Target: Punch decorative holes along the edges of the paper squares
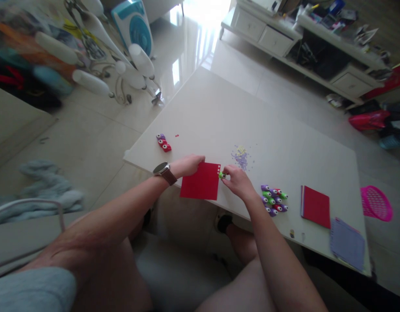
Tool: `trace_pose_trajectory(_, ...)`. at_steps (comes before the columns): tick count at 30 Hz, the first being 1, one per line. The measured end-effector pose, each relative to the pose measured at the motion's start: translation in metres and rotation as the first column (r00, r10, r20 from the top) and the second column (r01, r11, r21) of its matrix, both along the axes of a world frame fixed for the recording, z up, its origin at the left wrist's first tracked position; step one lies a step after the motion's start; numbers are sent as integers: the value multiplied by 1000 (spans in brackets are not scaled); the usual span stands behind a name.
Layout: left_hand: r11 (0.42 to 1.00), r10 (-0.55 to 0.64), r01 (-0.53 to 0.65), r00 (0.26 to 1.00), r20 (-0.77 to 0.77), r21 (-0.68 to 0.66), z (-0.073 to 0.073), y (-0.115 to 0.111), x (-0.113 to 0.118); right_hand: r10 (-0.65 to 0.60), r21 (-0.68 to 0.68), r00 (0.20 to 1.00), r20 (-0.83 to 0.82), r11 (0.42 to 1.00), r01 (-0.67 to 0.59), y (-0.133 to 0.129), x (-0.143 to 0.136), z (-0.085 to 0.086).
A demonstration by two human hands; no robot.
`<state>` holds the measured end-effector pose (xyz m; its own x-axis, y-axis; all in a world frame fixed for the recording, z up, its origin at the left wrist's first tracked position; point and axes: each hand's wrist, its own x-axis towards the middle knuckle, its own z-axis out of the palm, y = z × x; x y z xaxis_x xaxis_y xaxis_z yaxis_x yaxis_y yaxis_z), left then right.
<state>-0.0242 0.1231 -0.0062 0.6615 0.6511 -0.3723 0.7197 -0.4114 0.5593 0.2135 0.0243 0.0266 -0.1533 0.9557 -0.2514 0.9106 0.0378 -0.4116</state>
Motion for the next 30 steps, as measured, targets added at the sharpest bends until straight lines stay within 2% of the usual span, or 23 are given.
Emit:
trace_pose_trajectory(12, 1000, -5, 6, 999, -38, 18, 0, -4, 4, 39, -10, 997, -73, 999, -39, -1, -8, -7)
trace_pose_trajectory(18, 954, -31, 41, 999, -41, 298, 13, -18, 12, 45, -37, 996, -72, 998, -48, -1, -11, -7)
trace_pose_trajectory(21, 974, -47, 56, 998, -45, 220, 17, -29, 18, 37, -46, 995, -90, 998, -41, -2, -12, -7)
trace_pose_trajectory(25, 993, -68, 73, 996, -50, 96, 14, -35, 23, -1, -57, 986, -167, 998, -9, 0, -6, -8)
trace_pose_trajectory(27, 993, -71, 74, 996, -45, 87, 11, -35, 24, -82, -81, 971, -224, 995, 65, 2, 1, -7)
trace_pose_trajectory(30, 994, -67, 69, 997, -32, 85, 6, -32, 25, -256, -195, 933, -253, 958, 210, 5, 11, -6)
